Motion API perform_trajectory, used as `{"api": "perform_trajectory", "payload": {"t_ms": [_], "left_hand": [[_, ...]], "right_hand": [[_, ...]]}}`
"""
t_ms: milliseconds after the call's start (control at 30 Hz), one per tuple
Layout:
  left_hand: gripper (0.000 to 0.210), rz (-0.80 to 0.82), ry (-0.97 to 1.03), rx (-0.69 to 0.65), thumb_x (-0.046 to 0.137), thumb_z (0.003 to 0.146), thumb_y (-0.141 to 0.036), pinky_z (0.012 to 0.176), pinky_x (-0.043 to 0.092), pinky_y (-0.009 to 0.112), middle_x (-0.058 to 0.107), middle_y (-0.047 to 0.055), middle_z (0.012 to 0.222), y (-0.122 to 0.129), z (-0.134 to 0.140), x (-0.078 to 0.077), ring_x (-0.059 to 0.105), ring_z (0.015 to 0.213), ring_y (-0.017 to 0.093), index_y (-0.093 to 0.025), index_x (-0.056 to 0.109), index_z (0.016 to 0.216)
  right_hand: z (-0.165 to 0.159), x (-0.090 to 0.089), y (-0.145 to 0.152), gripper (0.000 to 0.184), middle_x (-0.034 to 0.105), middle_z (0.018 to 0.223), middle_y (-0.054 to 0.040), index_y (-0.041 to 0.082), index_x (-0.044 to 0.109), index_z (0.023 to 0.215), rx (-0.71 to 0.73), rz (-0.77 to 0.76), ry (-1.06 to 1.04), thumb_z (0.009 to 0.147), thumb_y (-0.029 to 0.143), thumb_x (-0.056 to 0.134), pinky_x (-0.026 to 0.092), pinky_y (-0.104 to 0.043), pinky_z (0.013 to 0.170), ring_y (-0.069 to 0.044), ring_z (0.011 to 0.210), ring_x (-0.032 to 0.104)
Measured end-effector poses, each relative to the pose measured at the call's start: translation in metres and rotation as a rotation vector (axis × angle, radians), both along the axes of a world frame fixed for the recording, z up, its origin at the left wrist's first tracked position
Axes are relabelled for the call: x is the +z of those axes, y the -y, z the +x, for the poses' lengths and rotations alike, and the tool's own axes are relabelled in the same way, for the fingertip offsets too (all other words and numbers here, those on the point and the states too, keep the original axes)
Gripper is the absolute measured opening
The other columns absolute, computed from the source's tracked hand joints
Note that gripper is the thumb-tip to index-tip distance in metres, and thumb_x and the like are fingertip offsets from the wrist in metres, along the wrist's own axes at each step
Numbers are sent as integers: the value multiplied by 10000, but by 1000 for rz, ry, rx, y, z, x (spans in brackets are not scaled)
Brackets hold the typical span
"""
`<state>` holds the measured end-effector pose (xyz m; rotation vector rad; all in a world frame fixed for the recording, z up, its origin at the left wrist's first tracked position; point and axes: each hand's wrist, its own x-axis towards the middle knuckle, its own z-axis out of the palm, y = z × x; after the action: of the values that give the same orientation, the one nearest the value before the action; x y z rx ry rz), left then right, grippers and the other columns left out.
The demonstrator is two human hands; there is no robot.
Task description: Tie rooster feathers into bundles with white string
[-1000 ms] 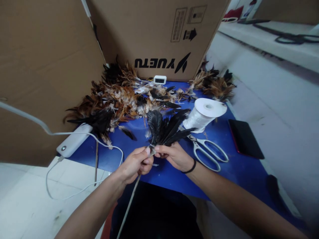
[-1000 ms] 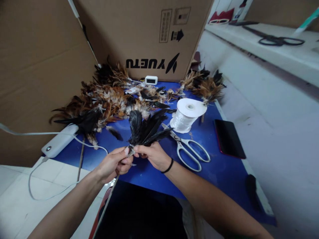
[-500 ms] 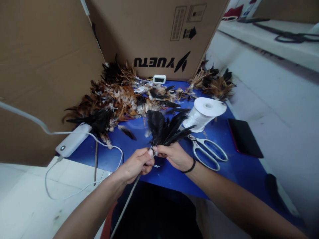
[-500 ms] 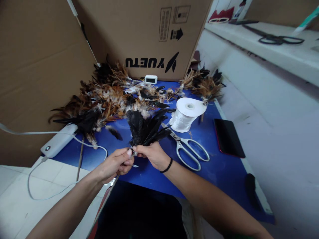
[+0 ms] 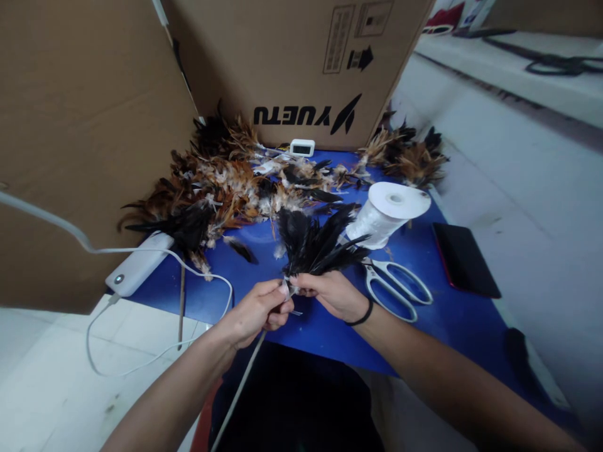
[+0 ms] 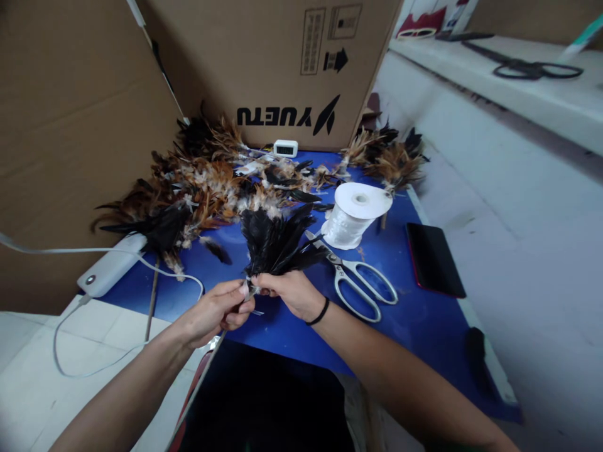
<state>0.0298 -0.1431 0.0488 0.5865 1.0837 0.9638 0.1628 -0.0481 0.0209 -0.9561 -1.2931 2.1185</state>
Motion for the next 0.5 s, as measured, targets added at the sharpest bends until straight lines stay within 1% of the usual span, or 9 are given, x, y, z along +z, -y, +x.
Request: {"api": "perform_trajectory", "payload": {"t_ms": [133,267,400,500], "left_hand": [[325,12,-30,-35,589,801,-441,438,102,197,408,-34,644,1,0,4,263,444,13,-143,464,770],[325,31,-46,-53,588,805,-423,452,128,208,409,-27,640,2,-1,5,281,469,24,-136,460,721],[318,34,-65,-76,571,821,-413,465,123,222,336,-52,561,3,-1,4,250,472,37,-142,458,699],[277,37,-72,-73,534,850,-370,475,115,233,323,-50,562,3,0,7,238,483,40,-141,462,713]], "right_hand": [[1,1,-1,230,542,525,24,134,585,519,5,-48,-23,535,261,776,342,-241,502,-84,519,459],[1,1,-3,198,593,592,12,136,618,578,28,-112,-44,511,235,776,398,-249,537,-102,564,522],[3,2,-5,156,574,542,14,136,609,551,97,-38,-37,580,231,730,359,-237,500,-88,512,501],[5,5,-4,167,560,514,11,130,610,530,126,23,-20,645,225,685,336,-237,495,-82,498,490]]}}
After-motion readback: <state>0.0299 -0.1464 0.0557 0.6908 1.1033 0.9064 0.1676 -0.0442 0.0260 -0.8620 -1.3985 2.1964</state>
